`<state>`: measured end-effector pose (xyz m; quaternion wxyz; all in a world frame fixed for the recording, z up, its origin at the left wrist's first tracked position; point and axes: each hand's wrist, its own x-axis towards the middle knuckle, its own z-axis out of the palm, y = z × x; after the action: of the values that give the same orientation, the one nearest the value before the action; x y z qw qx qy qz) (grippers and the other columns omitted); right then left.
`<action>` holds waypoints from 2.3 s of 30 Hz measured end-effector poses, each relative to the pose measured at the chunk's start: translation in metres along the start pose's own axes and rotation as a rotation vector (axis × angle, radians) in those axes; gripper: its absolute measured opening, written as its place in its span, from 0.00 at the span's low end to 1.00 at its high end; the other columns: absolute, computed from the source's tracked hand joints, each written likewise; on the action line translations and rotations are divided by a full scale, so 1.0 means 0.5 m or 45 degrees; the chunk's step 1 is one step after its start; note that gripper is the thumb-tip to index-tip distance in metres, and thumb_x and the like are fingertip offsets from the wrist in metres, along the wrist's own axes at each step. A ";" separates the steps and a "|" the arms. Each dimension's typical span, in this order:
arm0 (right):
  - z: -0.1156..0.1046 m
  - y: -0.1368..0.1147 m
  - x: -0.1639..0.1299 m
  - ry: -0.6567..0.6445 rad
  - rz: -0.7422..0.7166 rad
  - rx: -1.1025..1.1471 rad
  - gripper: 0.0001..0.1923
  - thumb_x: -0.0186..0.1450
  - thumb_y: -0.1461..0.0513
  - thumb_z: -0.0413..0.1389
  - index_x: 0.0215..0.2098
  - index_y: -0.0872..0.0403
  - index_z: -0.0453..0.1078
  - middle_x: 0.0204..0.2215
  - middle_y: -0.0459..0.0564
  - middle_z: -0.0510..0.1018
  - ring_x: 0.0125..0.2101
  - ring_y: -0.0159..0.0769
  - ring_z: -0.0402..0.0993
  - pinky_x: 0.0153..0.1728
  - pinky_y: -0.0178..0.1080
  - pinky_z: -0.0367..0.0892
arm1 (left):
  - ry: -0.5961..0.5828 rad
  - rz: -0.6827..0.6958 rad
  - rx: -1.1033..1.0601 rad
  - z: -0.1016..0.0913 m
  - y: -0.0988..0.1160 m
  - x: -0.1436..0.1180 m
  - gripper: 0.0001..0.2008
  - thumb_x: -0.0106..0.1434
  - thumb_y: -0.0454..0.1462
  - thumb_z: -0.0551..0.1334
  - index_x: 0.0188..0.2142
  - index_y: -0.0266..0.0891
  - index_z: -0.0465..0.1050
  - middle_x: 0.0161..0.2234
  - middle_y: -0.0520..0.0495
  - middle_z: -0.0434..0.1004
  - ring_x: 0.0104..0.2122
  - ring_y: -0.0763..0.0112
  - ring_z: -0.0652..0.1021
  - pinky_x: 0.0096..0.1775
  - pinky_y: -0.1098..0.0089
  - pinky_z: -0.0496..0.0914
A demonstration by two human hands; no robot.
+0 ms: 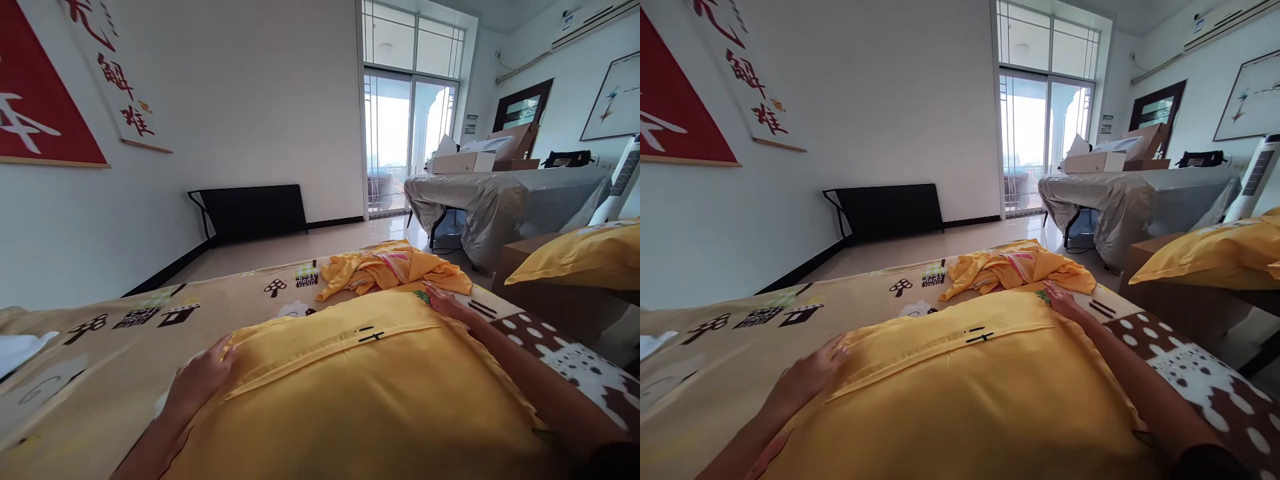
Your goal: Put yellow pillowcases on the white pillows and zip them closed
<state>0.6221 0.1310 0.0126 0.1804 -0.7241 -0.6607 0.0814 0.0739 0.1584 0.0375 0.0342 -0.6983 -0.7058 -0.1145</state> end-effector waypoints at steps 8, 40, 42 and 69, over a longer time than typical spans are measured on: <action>0.021 -0.343 -0.111 -0.025 -0.625 0.083 0.27 0.68 0.57 0.37 0.65 0.47 0.49 0.65 0.47 0.51 0.65 0.35 0.43 0.61 0.51 0.43 | 0.019 0.699 -0.174 -0.047 0.367 -0.092 0.25 0.67 0.42 0.42 0.59 0.38 0.62 0.61 0.42 0.60 0.61 0.62 0.61 0.59 0.57 0.57; 0.081 0.068 -0.252 -0.046 -0.103 -0.043 0.31 0.69 0.48 0.29 0.67 0.48 0.45 0.65 0.47 0.52 0.64 0.38 0.48 0.60 0.49 0.49 | -0.034 0.210 -0.272 0.136 -0.064 -0.211 0.32 0.65 0.44 0.36 0.64 0.29 0.49 0.64 0.39 0.54 0.63 0.65 0.56 0.61 0.61 0.54; 0.082 0.099 -0.276 -0.023 -0.068 -0.115 0.30 0.69 0.50 0.29 0.66 0.49 0.48 0.65 0.48 0.53 0.63 0.38 0.49 0.59 0.50 0.50 | -0.049 0.159 -0.213 0.130 -0.066 -0.218 0.31 0.65 0.42 0.36 0.63 0.28 0.50 0.63 0.37 0.55 0.63 0.61 0.57 0.60 0.56 0.56; 0.096 -0.149 -0.378 0.215 -0.624 -0.160 0.33 0.68 0.46 0.37 0.67 0.49 0.43 0.67 0.52 0.43 0.66 0.44 0.38 0.61 0.55 0.36 | 0.352 0.433 0.149 0.101 0.161 -0.402 0.32 0.65 0.50 0.45 0.66 0.41 0.44 0.67 0.44 0.42 0.65 0.58 0.49 0.61 0.47 0.43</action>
<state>0.5143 -0.0432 -0.0267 0.2038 -0.5566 -0.8027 -0.0665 0.1638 -0.0278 -0.0441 0.1898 -0.7817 -0.5719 -0.1607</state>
